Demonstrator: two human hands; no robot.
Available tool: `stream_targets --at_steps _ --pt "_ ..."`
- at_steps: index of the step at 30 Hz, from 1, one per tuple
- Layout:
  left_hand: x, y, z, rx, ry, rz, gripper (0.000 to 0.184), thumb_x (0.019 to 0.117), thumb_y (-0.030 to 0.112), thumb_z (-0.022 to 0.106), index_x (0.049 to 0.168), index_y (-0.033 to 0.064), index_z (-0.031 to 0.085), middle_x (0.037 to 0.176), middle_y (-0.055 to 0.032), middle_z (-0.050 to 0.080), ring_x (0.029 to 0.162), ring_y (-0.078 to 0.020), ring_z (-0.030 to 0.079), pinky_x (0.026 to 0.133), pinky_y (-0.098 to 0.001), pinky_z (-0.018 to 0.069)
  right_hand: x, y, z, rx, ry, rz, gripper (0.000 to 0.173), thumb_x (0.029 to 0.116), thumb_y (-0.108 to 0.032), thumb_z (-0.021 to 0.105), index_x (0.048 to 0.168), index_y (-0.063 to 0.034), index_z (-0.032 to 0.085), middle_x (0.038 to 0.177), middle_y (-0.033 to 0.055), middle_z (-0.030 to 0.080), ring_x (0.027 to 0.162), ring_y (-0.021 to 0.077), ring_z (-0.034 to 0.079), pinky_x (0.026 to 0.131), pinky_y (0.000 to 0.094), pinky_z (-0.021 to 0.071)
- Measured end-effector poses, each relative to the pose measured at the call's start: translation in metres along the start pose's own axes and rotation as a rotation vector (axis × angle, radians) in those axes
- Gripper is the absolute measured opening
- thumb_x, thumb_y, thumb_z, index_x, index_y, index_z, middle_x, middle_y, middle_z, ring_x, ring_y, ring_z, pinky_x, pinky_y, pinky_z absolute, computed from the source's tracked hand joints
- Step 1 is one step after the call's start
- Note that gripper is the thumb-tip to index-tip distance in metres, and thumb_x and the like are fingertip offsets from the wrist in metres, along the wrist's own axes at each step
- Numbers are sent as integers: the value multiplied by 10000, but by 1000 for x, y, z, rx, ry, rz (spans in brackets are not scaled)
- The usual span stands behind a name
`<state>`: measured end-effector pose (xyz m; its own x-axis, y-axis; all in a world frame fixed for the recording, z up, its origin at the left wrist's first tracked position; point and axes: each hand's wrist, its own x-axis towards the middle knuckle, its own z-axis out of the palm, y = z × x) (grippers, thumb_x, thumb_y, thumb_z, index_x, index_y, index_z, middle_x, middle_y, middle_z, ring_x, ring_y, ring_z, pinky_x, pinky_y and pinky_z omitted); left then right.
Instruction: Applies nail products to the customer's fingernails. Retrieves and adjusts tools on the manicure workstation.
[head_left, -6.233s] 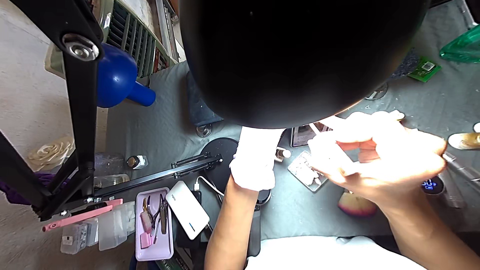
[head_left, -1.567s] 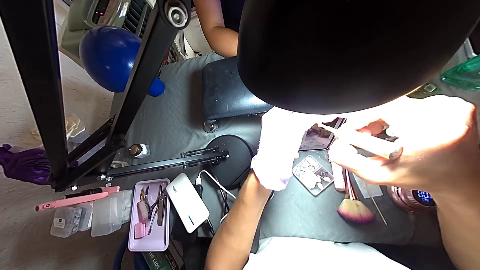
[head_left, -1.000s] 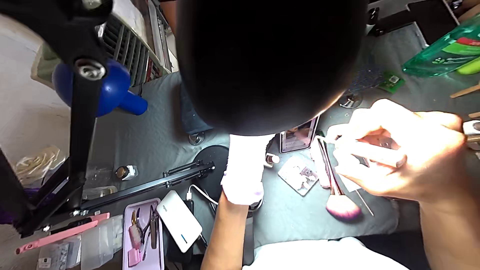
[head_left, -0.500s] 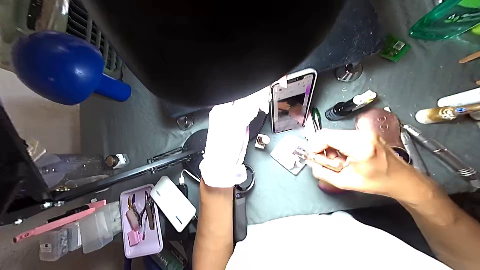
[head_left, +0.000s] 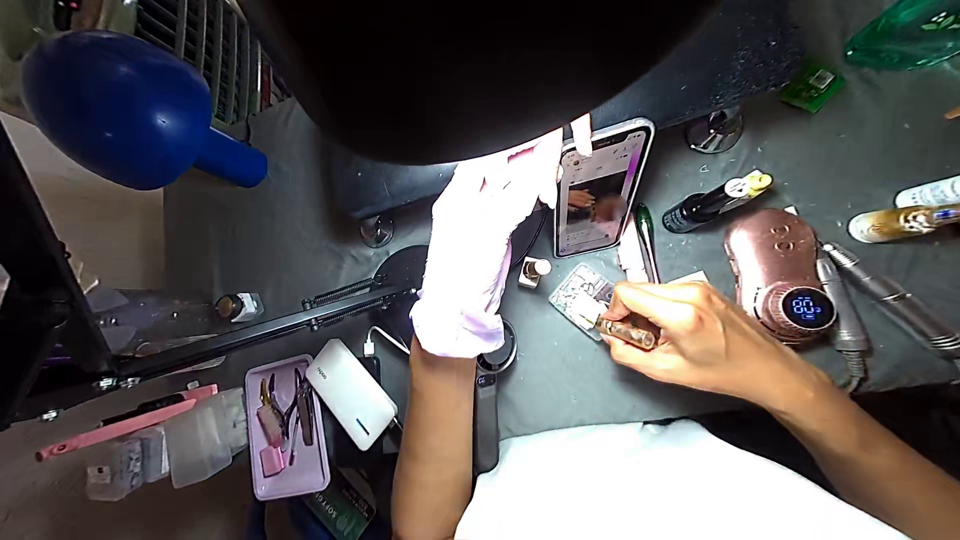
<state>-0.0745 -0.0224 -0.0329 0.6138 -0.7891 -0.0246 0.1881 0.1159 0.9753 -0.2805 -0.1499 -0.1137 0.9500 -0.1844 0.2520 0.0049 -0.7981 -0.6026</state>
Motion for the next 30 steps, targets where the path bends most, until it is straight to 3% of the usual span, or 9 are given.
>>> stream_targets --at_steps 7,12,13,15,17,19,21,24,30 --pt "2 -1 0 -2 0 -6 335 1022 60 543 1353 109 541 1116 -35 674 950 -78 664 833 -228 559 2 3 -4 -26 54 21 176 877 -257 608 829 -100 671 679 -9 573 572 74 527 489 249 397" --pt "-1 1 2 -24 36 -32 201 1006 88 578 1197 127 627 999 -9 684 854 -52 659 735 -195 555 6 1 -12 108 99 38 174 848 -273 655 834 -100 678 697 -28 596 596 3 514 512 172 401" --pt "-3 1 2 -18 50 -34 170 1002 97 583 1160 131 637 953 -3 679 798 -37 650 674 -170 542 11 -5 -19 175 174 44 157 845 -256 686 841 -99 686 729 -39 623 628 -31 534 538 133 428" --pt "-1 1 2 -22 22 -43 217 1005 79 581 1213 127 622 1020 0 678 880 -41 652 749 -179 549 26 -22 -34 219 370 36 123 842 -223 733 863 -125 661 813 -67 676 732 -33 612 641 142 505" --pt "-1 0 1 -46 2 -52 198 1005 75 582 1189 124 634 1019 2 682 884 -41 656 761 -182 553 45 -35 -41 201 559 -13 164 842 -193 751 904 -132 612 937 -42 749 920 68 730 833 272 620" --pt "-8 0 -1 -40 20 -82 111 997 103 594 1077 148 657 865 28 653 683 -1 609 578 -132 506 64 -41 -36 165 678 -97 189 856 -147 739 910 -89 568 988 11 749 1040 140 740 975 383 618" --pt "-11 -1 -2 -49 29 -83 82 990 93 596 1015 151 649 789 36 615 604 11 564 510 -118 465 78 -42 -27 123 718 -147 207 870 -165 730 896 -65 551 1007 55 746 1031 92 718 922 288 593" --pt "-1 -3 1 -17 17 -40 159 987 46 596 1120 117 643 952 17 661 851 -24 641 749 -178 546 86 -45 -19 55 729 -148 231 864 -189 725 870 -42 548 955 112 742 948 81 713 845 230 572" --pt "-2 -5 3 -4 38 -109 81 992 78 605 1021 133 657 873 29 648 772 -14 629 681 -164 534 85 -43 -14 -41 740 -120 248 878 -197 724 866 -10 560 961 176 740 914 112 708 779 208 541"
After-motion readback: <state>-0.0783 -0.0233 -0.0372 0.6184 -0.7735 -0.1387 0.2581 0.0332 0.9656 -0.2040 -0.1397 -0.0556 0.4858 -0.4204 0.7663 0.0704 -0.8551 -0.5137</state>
